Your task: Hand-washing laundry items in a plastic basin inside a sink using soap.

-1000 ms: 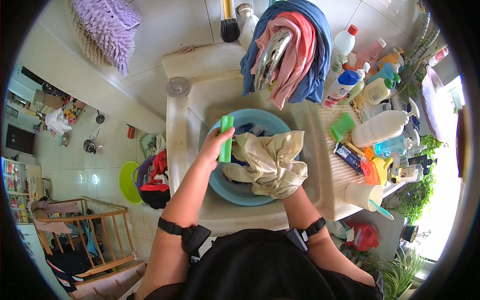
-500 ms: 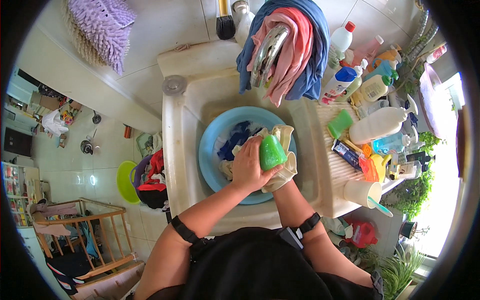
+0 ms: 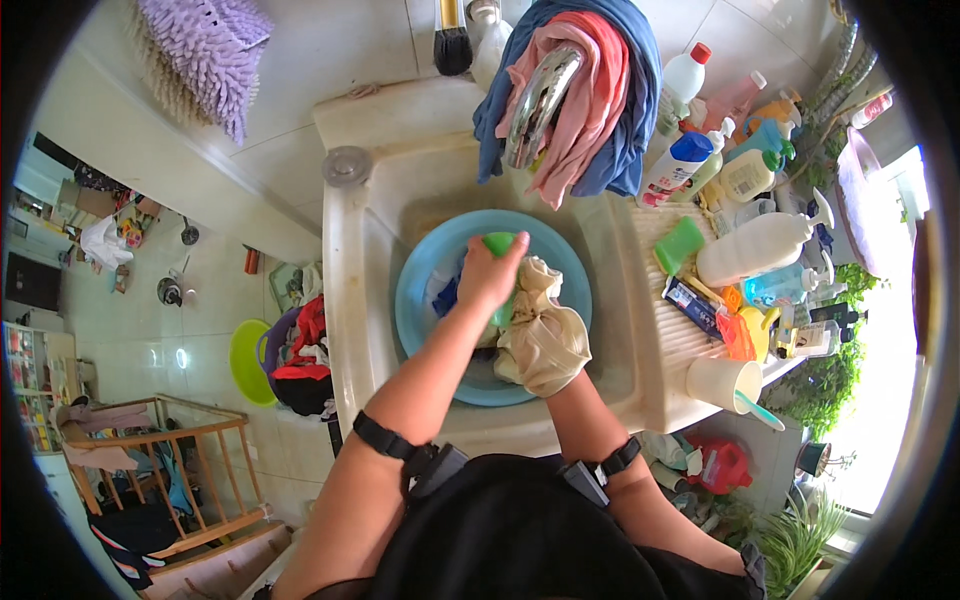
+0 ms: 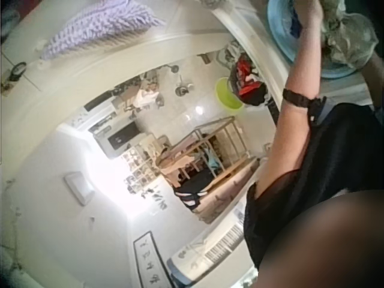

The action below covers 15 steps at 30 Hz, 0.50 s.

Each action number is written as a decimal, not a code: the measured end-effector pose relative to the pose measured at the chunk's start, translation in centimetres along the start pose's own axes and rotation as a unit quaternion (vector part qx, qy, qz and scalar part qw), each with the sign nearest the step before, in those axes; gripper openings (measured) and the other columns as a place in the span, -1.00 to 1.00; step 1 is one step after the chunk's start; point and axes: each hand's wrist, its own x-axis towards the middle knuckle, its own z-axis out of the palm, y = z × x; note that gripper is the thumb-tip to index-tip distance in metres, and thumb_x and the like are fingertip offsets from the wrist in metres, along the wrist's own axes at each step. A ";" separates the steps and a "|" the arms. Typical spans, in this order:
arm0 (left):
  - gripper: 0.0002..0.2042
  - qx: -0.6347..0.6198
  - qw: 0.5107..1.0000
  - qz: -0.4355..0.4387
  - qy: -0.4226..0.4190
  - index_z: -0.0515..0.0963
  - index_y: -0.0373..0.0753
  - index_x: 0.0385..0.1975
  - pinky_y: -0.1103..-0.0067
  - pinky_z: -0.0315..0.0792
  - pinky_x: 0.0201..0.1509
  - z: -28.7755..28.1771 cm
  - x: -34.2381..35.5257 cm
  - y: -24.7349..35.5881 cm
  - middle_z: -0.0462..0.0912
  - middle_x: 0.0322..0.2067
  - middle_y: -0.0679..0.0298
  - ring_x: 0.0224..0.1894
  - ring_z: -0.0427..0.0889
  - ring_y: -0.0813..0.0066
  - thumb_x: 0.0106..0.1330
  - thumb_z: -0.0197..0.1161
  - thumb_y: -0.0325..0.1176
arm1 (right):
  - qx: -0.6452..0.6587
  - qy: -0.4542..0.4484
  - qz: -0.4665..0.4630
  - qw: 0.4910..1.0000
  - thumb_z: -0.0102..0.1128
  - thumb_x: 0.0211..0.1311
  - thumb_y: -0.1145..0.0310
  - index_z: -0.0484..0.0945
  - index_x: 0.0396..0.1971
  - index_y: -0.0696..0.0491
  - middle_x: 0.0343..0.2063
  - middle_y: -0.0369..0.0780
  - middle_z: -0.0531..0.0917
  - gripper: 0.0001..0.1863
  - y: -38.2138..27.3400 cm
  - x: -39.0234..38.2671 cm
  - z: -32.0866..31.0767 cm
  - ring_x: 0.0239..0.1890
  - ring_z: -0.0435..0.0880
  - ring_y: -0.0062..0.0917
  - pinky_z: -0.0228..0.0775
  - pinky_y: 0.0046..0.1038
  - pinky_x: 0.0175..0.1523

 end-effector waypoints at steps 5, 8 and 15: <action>-0.37 -0.398 0.846 -0.216 -0.281 0.43 -0.34 -0.17 0.56 0.35 -0.17 -0.5 1.3 -4.5 0.47 -0.20 0.04 -0.26 0.50 0.37 0.08 0.03 0.21 | -0.354 -0.031 -0.128 0.926 -0.06 0.20 0.30 0.33 -0.06 0.03 -0.14 -0.22 0.46 -0.69 0.4 1.5 1.5 -0.15 0.48 -0.46 0.36 -0.47 -0.05; -0.33 -0.316 0.916 -0.150 -0.195 0.35 -0.43 -0.14 0.51 0.33 -0.11 0.6 -0.5 -2.2 0.50 -0.25 0.09 -0.21 0.48 0.33 0.10 0.03 0.18 | -0.161 0.041 -0.102 0.981 -0.06 0.21 0.22 0.34 -0.08 0.05 -0.21 -0.22 0.48 -0.67 -0.3 2.1 1.6 -0.17 0.48 -0.49 0.36 -0.50 -0.10; -0.38 -0.019 0.997 0.048 -0.058 0.26 -0.49 -0.20 0.39 0.31 -0.07 -0.2 -2.8 -1.9 0.45 -0.27 -0.20 -0.15 0.46 0.00 0.09 0.08 0.08 | -0.059 0.020 -0.010 0.998 -0.12 0.20 0.02 0.22 0.05 0.00 -0.10 -0.25 0.42 -0.50 1.3 -0.7 4.6 -0.06 0.42 -0.48 0.25 -0.48 0.02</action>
